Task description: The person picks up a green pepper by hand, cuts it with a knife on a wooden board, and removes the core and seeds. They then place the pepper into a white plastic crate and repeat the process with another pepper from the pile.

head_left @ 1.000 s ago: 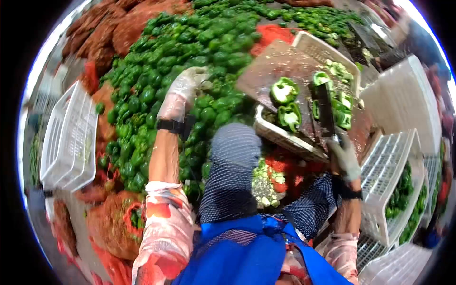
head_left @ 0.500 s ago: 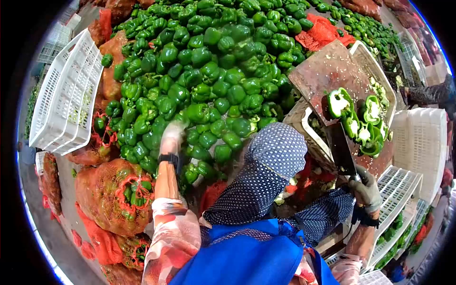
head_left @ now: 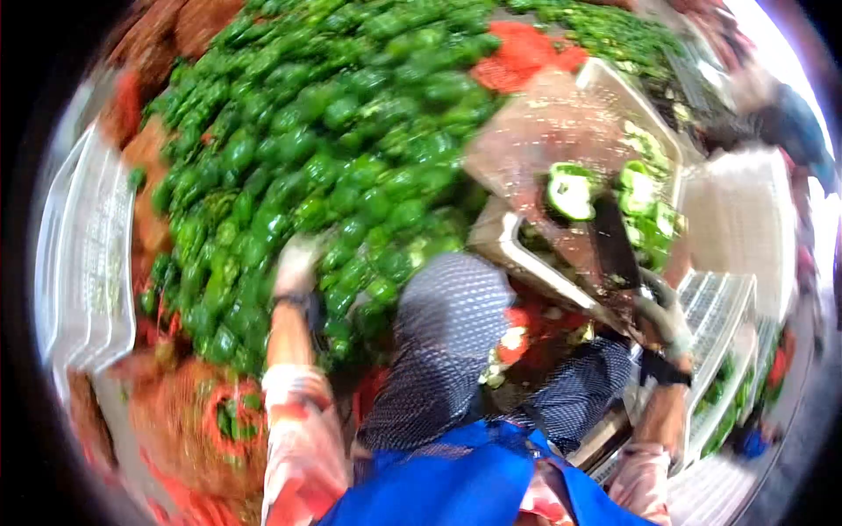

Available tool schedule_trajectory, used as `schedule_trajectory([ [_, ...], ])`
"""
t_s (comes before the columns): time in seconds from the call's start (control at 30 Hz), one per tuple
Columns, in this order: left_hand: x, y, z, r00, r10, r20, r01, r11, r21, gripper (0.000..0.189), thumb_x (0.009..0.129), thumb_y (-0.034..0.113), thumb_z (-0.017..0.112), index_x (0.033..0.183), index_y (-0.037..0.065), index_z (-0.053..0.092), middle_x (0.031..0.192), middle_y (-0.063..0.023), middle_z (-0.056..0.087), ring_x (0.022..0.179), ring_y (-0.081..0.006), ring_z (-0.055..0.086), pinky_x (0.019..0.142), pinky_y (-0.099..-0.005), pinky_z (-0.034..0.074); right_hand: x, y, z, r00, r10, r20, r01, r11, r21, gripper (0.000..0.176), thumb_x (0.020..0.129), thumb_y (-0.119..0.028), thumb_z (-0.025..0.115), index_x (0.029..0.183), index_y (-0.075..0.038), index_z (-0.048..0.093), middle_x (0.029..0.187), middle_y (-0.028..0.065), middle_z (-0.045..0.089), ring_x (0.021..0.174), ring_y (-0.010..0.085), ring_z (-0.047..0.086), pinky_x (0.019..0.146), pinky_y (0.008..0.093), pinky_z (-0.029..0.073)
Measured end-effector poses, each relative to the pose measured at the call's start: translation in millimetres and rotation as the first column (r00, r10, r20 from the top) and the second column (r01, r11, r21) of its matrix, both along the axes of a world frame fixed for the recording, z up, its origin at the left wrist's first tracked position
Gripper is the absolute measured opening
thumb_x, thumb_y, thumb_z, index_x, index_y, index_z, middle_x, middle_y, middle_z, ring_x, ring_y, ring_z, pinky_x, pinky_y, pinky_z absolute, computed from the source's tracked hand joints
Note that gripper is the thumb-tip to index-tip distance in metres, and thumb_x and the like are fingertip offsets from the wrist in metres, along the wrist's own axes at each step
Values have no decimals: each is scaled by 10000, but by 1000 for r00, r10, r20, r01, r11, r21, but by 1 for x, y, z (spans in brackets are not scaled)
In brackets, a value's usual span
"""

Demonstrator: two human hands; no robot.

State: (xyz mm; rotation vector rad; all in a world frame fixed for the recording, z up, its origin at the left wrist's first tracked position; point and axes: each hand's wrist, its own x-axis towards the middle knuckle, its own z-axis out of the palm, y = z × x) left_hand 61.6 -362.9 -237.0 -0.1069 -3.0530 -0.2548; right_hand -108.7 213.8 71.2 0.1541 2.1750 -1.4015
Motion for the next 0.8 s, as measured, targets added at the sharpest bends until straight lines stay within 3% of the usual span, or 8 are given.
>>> schedule_trajectory([
  [0.1, 4, 12, 28, 976, 181, 120, -212, 687, 695, 680, 719, 78, 770, 1357, 115, 536, 1334, -148, 565, 1237, -363, 509, 1023, -440, 451, -5, -8, 12, 978, 176, -110, -149, 964, 220, 511, 841, -137, 645, 1315, 27, 548, 1216, 148, 637, 1090, 203, 593, 953, 311, 452],
  [0.17, -21, 26, 55, 906, 288, 312, -290, -116, 950, 767, 673, 86, 819, 1372, 84, 502, 1375, -165, 510, 1249, -355, 501, 1008, -422, 472, 5, -17, 18, 984, 77, -163, -65, 995, 79, 512, 852, -122, 635, 1327, 36, 528, 1143, 124, 654, 1061, 184, 596, 933, 305, 463],
  [0.2, -39, 51, 120, 849, 213, 484, -309, -542, 781, 836, 602, 55, 864, 1357, 72, 508, 1402, -183, 466, 1242, -361, 498, 1016, -405, 468, 10, -21, 19, 984, 12, -175, -17, 1000, -25, 516, 855, -115, 633, 1334, 37, 518, 1118, 117, 660, 1048, 178, 599, 925, 302, 467],
  [0.3, -82, 39, 133, 997, 73, 3, -49, 629, 776, 803, 818, 281, 769, 1469, 115, 330, 1382, -95, 497, 1223, -263, 527, 853, -404, 563, 15, -19, 27, 956, 285, -69, -282, 958, 46, 532, 830, -129, 649, 1326, 24, 532, 1115, 124, 663, 1018, 196, 612, 889, 322, 482],
  [0.37, -120, 57, 159, 999, 21, -37, 23, 472, 881, 730, 801, 200, 740, 1432, 103, 386, 1353, -103, 523, 1182, -257, 556, 861, -375, 557, 12, -22, 15, 811, 572, -126, -550, 818, 170, 527, 823, -173, 681, 1306, 1, 560, 1173, 145, 658, 1074, 211, 612, 922, 348, 473],
  [0.5, -174, 149, 279, 969, 17, 245, -244, 169, 955, 661, 739, 14, 705, 1366, 62, 501, 1315, -162, 557, 1171, -270, 571, 937, -339, 526, 0, -29, -4, 933, 347, -92, -337, 936, 103, 525, 848, -207, 673, 1317, -4, 550, 1128, 138, 666, 998, 174, 617, 884, 314, 484],
  [0.6, -205, 193, 301, 970, -144, 197, -161, 234, 959, 692, 863, 82, 658, 1454, -14, 312, 1222, -132, 590, 955, -177, 642, 771, -291, 555, -13, -23, -16, 927, 283, -248, -280, 959, 49, 545, 850, -209, 656, 1335, 6, 530, 1102, 130, 676, 979, 170, 621, 858, 308, 492],
  [0.8, -264, 270, 276, 943, -192, 272, -178, 399, 900, 723, 839, 58, 736, 1457, 75, 361, 1202, -109, 598, 982, -168, 615, 836, -318, 535, -16, -6, -44, 942, 33, -334, -62, 995, -76, 543, 850, -270, 655, 1289, 31, 546, 949, 155, 685, 832, 178, 647, 744, 320, 514],
])
